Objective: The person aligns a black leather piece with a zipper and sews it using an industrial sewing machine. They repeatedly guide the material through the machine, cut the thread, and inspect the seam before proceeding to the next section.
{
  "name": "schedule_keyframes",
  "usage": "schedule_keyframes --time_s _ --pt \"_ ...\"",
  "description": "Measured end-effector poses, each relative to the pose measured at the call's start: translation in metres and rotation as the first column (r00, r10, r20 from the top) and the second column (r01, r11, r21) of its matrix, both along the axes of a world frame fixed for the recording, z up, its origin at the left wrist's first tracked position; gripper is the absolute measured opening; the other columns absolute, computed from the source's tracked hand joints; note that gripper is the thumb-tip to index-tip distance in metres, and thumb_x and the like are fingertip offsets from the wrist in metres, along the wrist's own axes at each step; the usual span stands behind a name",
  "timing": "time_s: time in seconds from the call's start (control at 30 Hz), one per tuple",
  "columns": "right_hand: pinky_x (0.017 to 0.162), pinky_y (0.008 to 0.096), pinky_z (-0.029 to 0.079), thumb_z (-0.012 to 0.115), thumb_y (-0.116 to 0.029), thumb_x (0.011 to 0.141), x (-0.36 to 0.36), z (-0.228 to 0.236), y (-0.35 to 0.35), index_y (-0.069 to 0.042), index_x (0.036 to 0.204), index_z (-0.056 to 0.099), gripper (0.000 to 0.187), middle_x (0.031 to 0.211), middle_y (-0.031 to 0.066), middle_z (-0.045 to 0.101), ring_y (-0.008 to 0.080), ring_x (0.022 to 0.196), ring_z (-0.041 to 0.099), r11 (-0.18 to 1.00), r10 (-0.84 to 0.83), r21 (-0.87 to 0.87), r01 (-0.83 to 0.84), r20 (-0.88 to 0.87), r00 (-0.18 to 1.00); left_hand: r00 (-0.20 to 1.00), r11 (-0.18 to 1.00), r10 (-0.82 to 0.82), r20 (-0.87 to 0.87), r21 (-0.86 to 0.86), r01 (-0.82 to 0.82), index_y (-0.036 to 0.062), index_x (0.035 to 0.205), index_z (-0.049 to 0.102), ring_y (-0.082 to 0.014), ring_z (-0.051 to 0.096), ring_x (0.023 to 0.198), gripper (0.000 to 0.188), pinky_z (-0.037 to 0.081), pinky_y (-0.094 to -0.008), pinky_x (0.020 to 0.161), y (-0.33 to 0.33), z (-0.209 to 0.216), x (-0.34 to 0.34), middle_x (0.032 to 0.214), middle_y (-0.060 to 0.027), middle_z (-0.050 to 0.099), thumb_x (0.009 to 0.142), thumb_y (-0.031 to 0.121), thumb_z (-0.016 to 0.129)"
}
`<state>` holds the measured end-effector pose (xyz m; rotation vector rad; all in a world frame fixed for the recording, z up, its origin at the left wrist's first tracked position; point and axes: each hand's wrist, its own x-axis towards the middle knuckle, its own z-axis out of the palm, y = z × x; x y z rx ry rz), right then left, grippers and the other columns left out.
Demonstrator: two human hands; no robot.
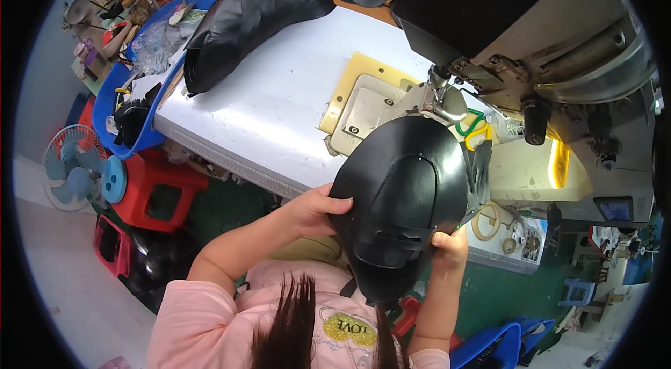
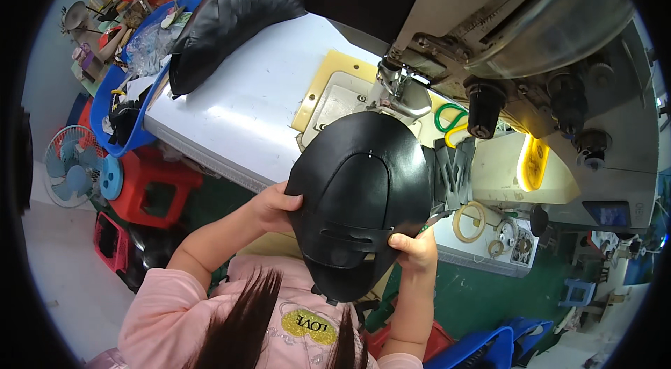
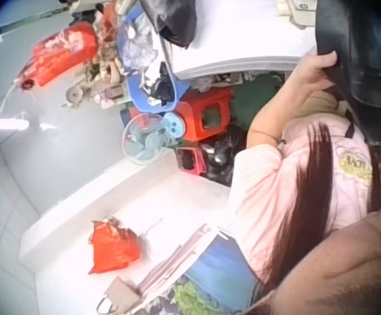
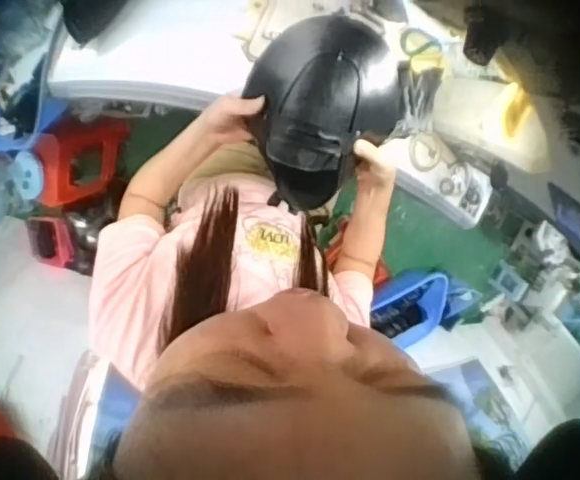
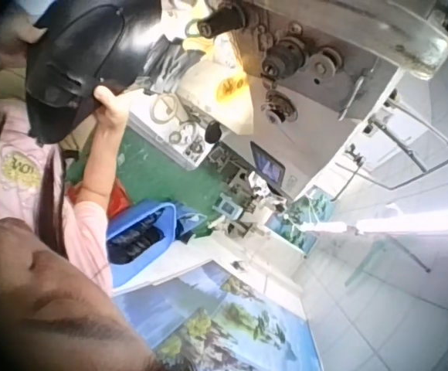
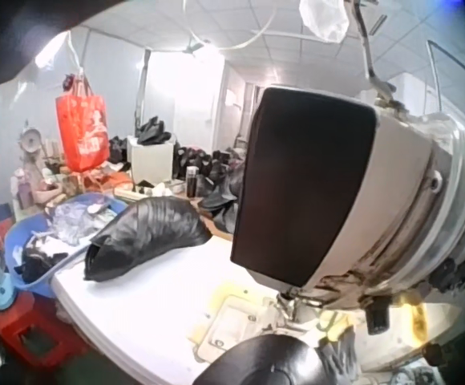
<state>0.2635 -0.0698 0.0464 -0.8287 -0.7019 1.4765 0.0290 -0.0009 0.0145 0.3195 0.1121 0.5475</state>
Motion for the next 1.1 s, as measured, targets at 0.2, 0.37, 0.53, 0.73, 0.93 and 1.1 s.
schedule_keyframes --time_s 0.2,0.37,0.53,0.73,0.93,1.1 --pt "0.082 0.0329 0.046 0.073 -0.009 0.054 -0.006 0.009 0.006 0.004 0.114 0.044 0.068 0.101 0.0124 0.057 0.0234 0.093 0.057 0.999 0.025 -0.033 -0.022 0.090 0.996 0.983 0.994 0.106 0.151 -0.056 -0.099 0.0032 0.124 0.040 -0.0265 0.048 0.111 0.051 0.036 -0.0419 0.095 -0.005 -0.008 0.000 0.122 -0.0130 0.048 0.078 0.014 0.060" --pt "0.079 0.0318 0.047 0.070 0.002 0.058 -0.007 0.011 0.012 0.001 0.115 0.043 0.064 0.100 0.0098 0.056 0.0204 0.089 0.057 0.995 0.065 -0.082 -0.058 0.097 0.993 0.984 0.984 0.178 -0.015 0.030 -0.177 0.0039 0.123 0.040 -0.0256 0.048 0.110 0.050 0.037 -0.0413 0.094 0.004 -0.013 -0.013 0.120 -0.0121 0.049 0.078 0.014 0.060" --pt "0.080 0.0327 0.047 0.069 -0.001 0.057 -0.004 0.006 0.016 0.003 0.112 0.046 0.060 0.099 0.0112 0.057 0.0220 0.089 0.058 0.981 0.124 -0.161 -0.110 0.079 0.989 0.981 0.985 0.154 -0.116 0.099 -0.143 0.0017 0.121 0.041 -0.0245 0.050 0.109 0.047 0.039 -0.0390 0.093 0.007 -0.012 -0.022 0.119 -0.0128 0.050 0.081 0.016 0.058" --pt "0.082 0.0330 0.046 0.070 -0.007 0.054 -0.002 -0.002 0.012 0.005 0.113 0.045 0.065 0.103 0.0128 0.057 0.0240 0.091 0.058 0.996 0.048 -0.074 -0.044 0.052 0.997 0.994 0.996 0.078 0.078 0.040 -0.081 -0.0002 0.122 0.039 -0.0234 0.049 0.109 0.045 0.037 -0.0365 0.095 0.012 -0.021 -0.005 0.119 -0.0133 0.049 0.084 0.019 0.054" --pt "0.082 0.0320 0.045 0.070 -0.011 0.052 -0.001 0.004 0.011 0.005 0.115 0.044 0.070 0.104 0.0125 0.056 0.0238 0.091 0.058 0.999 0.013 -0.032 -0.009 0.112 0.994 0.988 0.998 0.058 0.146 -0.009 -0.057 -0.0011 0.122 0.038 -0.0236 0.048 0.111 0.045 0.037 -0.0367 0.096 0.008 -0.026 0.002 0.121 -0.0138 0.048 0.085 0.020 0.053" --pt "0.081 0.0318 0.046 0.070 -0.009 0.051 -0.004 0.009 0.012 0.004 0.113 0.045 0.068 0.102 0.0118 0.057 0.0232 0.090 0.058 0.996 -0.010 -0.085 0.022 0.134 0.991 0.988 0.996 0.084 0.128 -0.036 -0.080 0.0005 0.125 0.035 -0.0254 0.047 0.111 0.053 0.037 -0.0385 0.094 0.010 -0.036 0.004 0.122 -0.0141 0.046 0.082 0.019 0.058"
